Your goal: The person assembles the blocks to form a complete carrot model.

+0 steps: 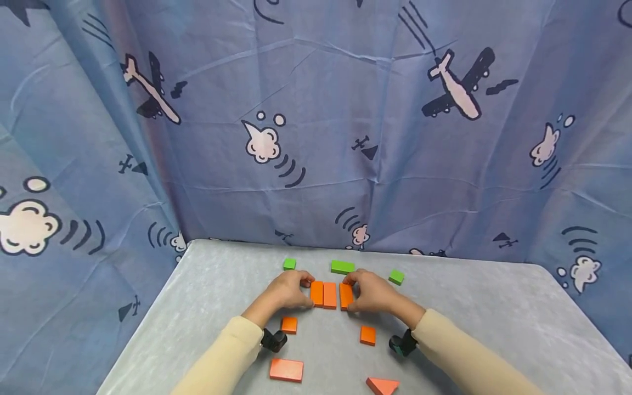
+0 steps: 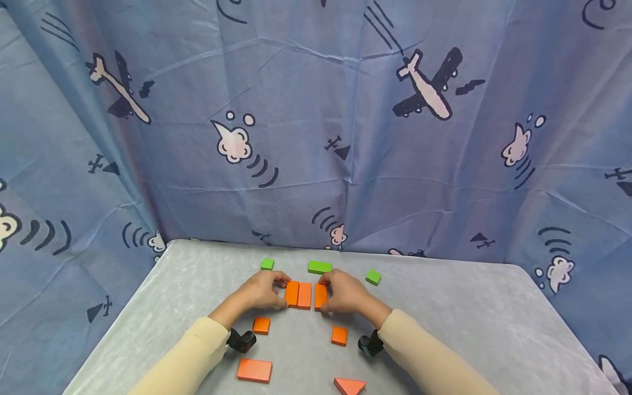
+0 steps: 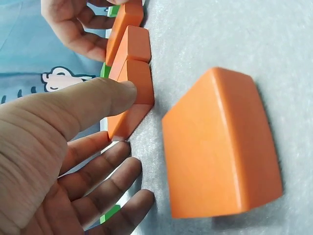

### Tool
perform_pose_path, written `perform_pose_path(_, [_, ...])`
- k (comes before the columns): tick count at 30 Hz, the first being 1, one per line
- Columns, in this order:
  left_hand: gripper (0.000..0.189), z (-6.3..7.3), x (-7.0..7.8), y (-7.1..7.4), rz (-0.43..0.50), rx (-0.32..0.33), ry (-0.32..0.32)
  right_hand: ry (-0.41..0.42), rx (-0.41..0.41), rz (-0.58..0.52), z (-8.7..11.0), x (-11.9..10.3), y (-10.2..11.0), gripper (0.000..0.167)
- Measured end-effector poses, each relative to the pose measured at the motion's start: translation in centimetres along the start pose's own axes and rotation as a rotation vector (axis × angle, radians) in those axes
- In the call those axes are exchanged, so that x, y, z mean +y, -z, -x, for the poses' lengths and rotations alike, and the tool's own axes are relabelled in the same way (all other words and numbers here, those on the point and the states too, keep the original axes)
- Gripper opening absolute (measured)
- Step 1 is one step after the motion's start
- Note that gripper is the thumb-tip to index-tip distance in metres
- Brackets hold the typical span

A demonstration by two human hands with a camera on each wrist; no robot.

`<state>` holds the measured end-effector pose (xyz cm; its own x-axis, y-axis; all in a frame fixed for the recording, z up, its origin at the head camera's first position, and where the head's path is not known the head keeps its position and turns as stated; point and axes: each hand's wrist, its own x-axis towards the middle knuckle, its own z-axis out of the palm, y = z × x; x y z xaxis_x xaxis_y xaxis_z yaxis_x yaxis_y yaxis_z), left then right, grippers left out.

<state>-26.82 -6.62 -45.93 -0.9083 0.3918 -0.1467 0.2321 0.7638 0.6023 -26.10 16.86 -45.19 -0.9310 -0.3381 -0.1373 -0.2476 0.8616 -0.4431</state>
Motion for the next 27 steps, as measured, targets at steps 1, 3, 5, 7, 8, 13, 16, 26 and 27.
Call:
perform_pose_path(1, [0.053,0.0,0.0,0.0,-0.001,-0.001,0.000,-0.004,-0.003,0.001,-0.1,-0.1,0.0,0.053])
perform_pose_path(3, [0.053,-0.1,-0.1,0.0,-0.003,-0.003,0.000,-0.007,-0.008,0.009,-0.2,-0.3,-0.1,0.053])
perform_pose_path(5, [0.053,-0.1,-0.1,0.0,-0.006,-0.003,-0.001,0.001,-0.009,0.019,-0.4,-0.5,-0.2,0.052])
perform_pose_path(7, [0.052,-0.1,-0.1,0.0,-0.009,-0.005,-0.004,0.008,-0.011,0.020,-0.5,-0.6,-0.2,0.051])
perform_pose_path(8, [0.052,-0.1,-0.1,0.0,-0.010,-0.006,-0.006,0.014,-0.011,0.023,-0.5,-0.7,-0.2,0.051])
perform_pose_path(13, [0.052,-0.1,-0.1,-0.1,-0.004,-0.012,-0.004,0.015,-0.015,0.020,-0.6,-0.9,-0.2,0.051])
perform_pose_path(16, [0.052,0.0,0.0,-0.1,0.003,-0.011,0.001,0.010,-0.018,0.023,-0.7,-0.8,-0.3,0.051])
perform_pose_path(26, [0.057,0.0,-0.2,-0.1,0.039,-0.017,0.019,0.032,-0.039,0.035,-0.9,-0.5,0.8,0.051])
perform_pose_path(27, [0.057,0.0,-0.2,0.0,0.048,-0.020,0.021,0.034,-0.036,0.033,-0.9,-0.5,1.0,0.049])
